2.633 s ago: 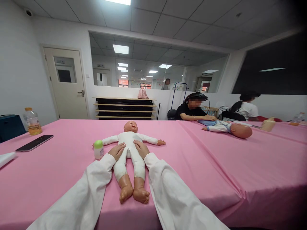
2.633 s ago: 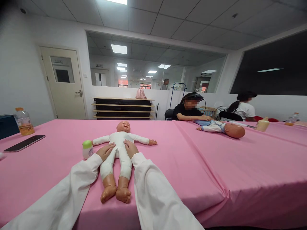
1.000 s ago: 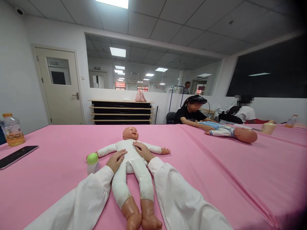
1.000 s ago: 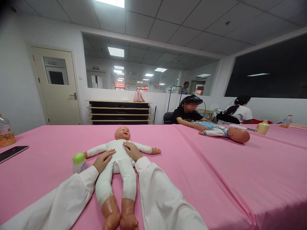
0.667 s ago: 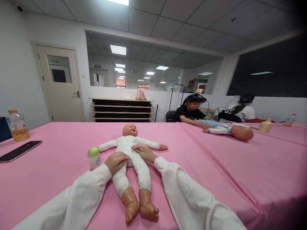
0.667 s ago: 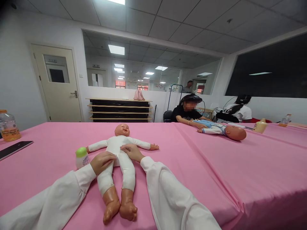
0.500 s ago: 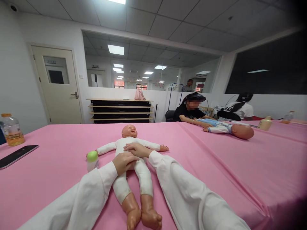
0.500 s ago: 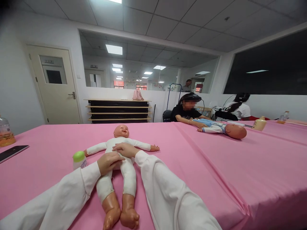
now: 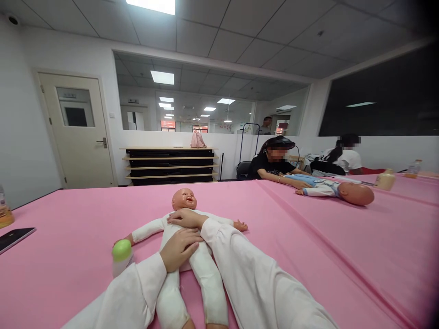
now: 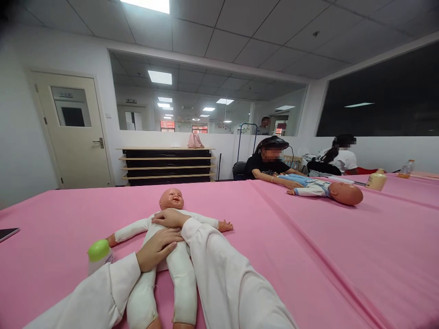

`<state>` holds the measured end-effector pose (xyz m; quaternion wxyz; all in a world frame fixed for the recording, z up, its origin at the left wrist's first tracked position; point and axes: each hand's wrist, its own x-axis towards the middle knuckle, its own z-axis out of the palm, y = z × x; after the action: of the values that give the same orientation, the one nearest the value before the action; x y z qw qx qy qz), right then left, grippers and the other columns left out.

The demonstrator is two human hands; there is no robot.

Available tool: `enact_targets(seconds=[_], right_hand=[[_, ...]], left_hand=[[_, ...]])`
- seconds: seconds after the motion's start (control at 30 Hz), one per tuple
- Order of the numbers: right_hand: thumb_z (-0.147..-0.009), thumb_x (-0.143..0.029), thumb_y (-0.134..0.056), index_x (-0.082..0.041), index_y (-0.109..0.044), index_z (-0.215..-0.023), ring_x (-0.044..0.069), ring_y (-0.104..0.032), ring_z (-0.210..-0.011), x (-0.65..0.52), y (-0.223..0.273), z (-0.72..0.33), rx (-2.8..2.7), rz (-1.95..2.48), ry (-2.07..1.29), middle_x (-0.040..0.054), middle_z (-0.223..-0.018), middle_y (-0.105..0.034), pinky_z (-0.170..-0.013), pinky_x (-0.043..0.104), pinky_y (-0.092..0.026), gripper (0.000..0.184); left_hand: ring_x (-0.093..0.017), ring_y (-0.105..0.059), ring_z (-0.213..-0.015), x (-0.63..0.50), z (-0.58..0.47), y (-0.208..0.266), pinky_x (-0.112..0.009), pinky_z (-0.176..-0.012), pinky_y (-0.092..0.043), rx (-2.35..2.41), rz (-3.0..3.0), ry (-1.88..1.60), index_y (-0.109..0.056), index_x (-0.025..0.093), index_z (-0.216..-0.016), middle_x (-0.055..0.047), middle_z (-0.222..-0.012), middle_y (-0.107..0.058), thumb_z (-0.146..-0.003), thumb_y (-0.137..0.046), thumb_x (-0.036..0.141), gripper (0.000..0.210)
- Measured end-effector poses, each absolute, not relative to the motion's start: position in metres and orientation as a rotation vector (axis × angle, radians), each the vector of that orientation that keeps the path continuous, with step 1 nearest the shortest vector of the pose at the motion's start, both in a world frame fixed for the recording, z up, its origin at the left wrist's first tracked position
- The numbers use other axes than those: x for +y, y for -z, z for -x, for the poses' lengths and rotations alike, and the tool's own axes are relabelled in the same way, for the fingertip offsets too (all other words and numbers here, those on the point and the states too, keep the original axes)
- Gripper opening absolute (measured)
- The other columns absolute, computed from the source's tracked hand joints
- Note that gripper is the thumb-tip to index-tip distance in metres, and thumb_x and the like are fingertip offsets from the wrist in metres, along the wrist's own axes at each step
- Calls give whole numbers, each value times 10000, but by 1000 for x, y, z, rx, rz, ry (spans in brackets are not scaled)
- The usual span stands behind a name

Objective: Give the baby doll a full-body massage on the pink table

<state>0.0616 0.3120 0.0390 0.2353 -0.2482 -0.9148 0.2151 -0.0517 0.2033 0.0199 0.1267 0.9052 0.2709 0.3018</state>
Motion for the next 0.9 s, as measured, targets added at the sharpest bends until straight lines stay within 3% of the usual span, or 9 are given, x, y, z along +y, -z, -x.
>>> enact_targets(seconds=[0.1,0.3,0.47,0.6,0.8,0.9], right_hand=[[-876,-324,-408,-191,-655,-1040,166,-530,-1136,313,-28,-79,-2416,705,-473,41,-1150,-628,-987,316,-383,326],[-892,-248,-346,-204,-573,-1174,168,-455,-1211,290,-11,-112,-2267,832,-209,49,-1252,-556,-1057,399,-292,365],[-883,-206,-342,-243,-496,-1250,175,-371,-1278,270,1,-130,-2287,953,-219,37,-1357,-449,-1086,455,-227,400],[-864,-182,-346,-206,-489,-1260,178,-377,-1276,265,10,-134,-2197,974,-228,60,-1354,-451,-1086,448,-257,423],[-884,-301,-333,-150,-509,-1252,195,-317,-1314,241,5,-131,-2092,976,-445,77,-1404,-374,-1117,407,-218,435],[-866,-345,-404,-203,-554,-1215,198,-340,-1303,217,-2,-131,-2034,972,-561,52,-1386,-402,-1117,367,-224,405]], left_hand=[[-209,-451,-1204,210,65,-7,-485,-1049,-288,1003,-2512,-949,-617,265,-1113,-25,-1229,-571,-900,-348,309,346],[-219,-345,-1292,211,81,11,-541,-1049,-251,1182,-2381,-1016,-554,275,-1195,-31,-1346,-456,-892,-342,277,370],[-206,-393,-1263,212,83,21,-490,-1049,-302,1179,-2336,-1169,-588,253,-1156,-41,-1298,-509,-873,-361,250,362],[-193,-464,-1207,216,86,27,-451,-1029,-363,1149,-2301,-1307,-630,228,-1092,-41,-1220,-576,-841,-368,202,364],[-177,-518,-1152,211,92,32,-424,-996,-416,1207,-2299,-1398,-649,221,-1042,-20,-1168,-609,-777,-384,152,381],[-177,-554,-1107,198,98,35,-410,-973,-444,1250,-2334,-1407,-661,205,-994,-30,-1129,-632,-753,-378,130,379]])
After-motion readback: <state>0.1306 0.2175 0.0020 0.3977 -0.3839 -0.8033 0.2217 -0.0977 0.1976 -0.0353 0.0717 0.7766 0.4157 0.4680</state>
